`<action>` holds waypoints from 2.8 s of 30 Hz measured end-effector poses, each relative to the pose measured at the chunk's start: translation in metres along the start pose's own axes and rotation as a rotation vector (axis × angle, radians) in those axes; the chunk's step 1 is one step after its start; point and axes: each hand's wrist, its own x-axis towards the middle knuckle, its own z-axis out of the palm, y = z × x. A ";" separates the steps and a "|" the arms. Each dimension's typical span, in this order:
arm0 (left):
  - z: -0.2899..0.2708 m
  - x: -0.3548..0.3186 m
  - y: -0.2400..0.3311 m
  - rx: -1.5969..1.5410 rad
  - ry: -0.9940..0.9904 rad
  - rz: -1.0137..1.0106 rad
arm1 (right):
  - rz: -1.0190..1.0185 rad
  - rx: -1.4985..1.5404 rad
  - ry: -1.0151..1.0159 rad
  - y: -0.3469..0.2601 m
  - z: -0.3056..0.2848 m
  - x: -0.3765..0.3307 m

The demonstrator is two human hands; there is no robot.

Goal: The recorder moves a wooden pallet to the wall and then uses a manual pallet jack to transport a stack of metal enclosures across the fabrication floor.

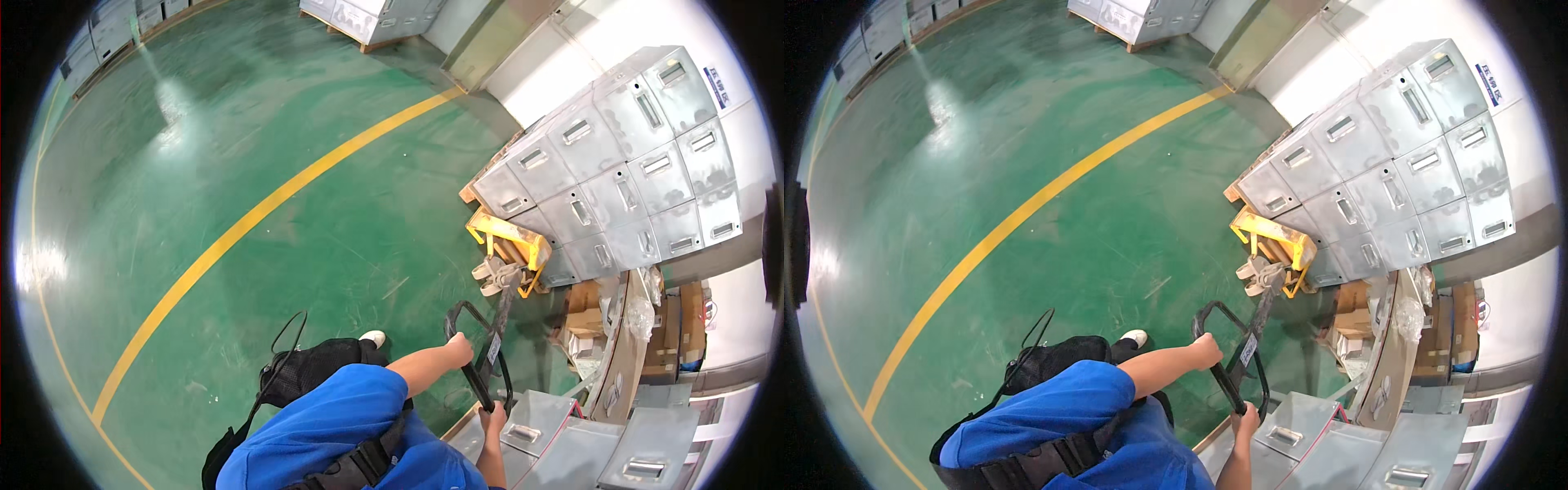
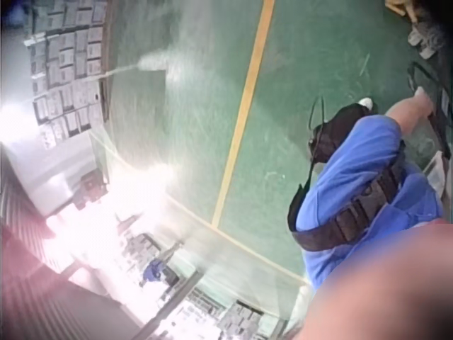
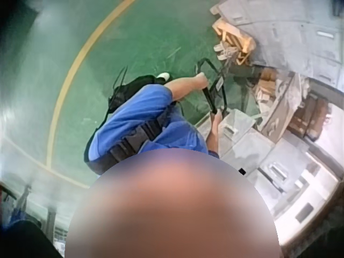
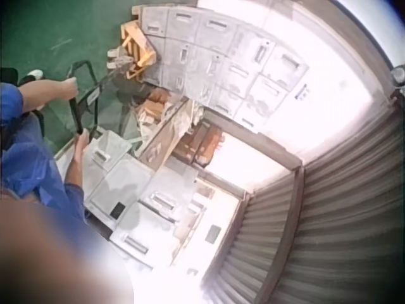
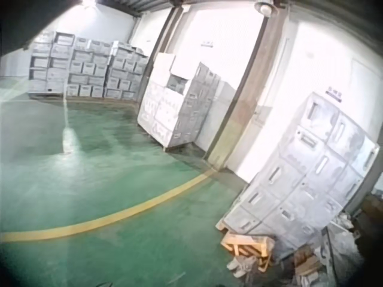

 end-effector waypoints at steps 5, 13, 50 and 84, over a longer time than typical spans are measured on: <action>-0.029 -0.014 -0.024 0.013 -0.043 0.023 | 0.050 -0.055 -0.030 -0.038 -0.019 0.005; -0.056 -0.023 -0.049 0.010 -0.073 0.141 | 0.060 -0.094 0.027 -0.074 -0.049 0.002; -0.298 -0.139 -0.104 0.026 -0.147 0.293 | 0.309 -0.016 0.049 -0.265 -0.259 -0.033; -0.010 -0.395 -0.140 0.238 0.014 0.250 | 0.303 0.008 0.188 -0.403 -0.002 -0.309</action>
